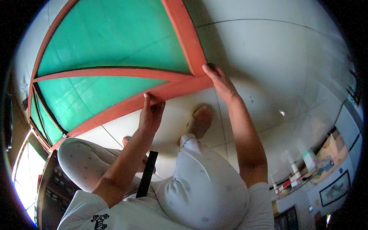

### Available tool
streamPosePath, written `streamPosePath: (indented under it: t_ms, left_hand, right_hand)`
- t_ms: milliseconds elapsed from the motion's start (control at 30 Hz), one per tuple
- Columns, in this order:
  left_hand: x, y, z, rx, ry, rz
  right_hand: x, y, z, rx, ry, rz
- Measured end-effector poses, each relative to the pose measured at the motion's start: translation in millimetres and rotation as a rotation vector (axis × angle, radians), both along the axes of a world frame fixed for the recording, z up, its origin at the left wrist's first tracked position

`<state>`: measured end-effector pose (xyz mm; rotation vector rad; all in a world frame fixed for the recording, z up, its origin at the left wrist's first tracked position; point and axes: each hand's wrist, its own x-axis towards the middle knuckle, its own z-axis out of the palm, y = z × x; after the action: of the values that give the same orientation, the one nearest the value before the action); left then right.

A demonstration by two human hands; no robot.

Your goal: The person attaches a metal hinge to a red wooden window screen frame by hammering small nails into the wood while working on the floor. They handle the wooden frame, a metal hinge, and nails taken from a plastic bag.

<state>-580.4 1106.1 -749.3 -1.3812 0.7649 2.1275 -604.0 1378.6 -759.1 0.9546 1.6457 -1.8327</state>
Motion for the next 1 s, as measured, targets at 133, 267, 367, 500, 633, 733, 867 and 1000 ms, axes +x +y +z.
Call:
streamPosePath:
  t_ms: [133, 267, 367, 500, 633, 733, 867, 1000]
  left_hand:
    - [3, 1, 4, 0.009, 0.030, -0.021]
    - [2, -5, 4, 0.002, -0.023, 0.010]
    - [1, 3, 5, 0.001, -0.039, 0.006]
    - [2, -3, -1, -0.027, -0.022, -0.031]
    - [-3, 3, 4, -0.100, 0.001, -0.048]
    - [5, 7, -9, -0.096, -0.035, -0.055]
    - [4, 5, -21, -0.166, -0.010, 0.003]
    - [9, 11, -16, -0.309, -0.073, -0.108]
  right_hand:
    - [1, 5, -3, -0.021, 0.068, 0.041]
    - [-22, -2, 12, -0.265, -0.059, -0.121]
    - [-31, 13, -1, -0.136, -0.097, -0.109]
    - [-50, 9, 9, -0.037, -0.036, 0.227]
    - [-48, 12, 0, 0.041, 0.047, 0.311]
    - [-22, 33, -39, 0.093, -0.043, 0.322]
    - [-46, 6, -17, 0.234, -0.151, 0.387]
    - [-46, 12, -13, 0.402, -0.039, 0.583]
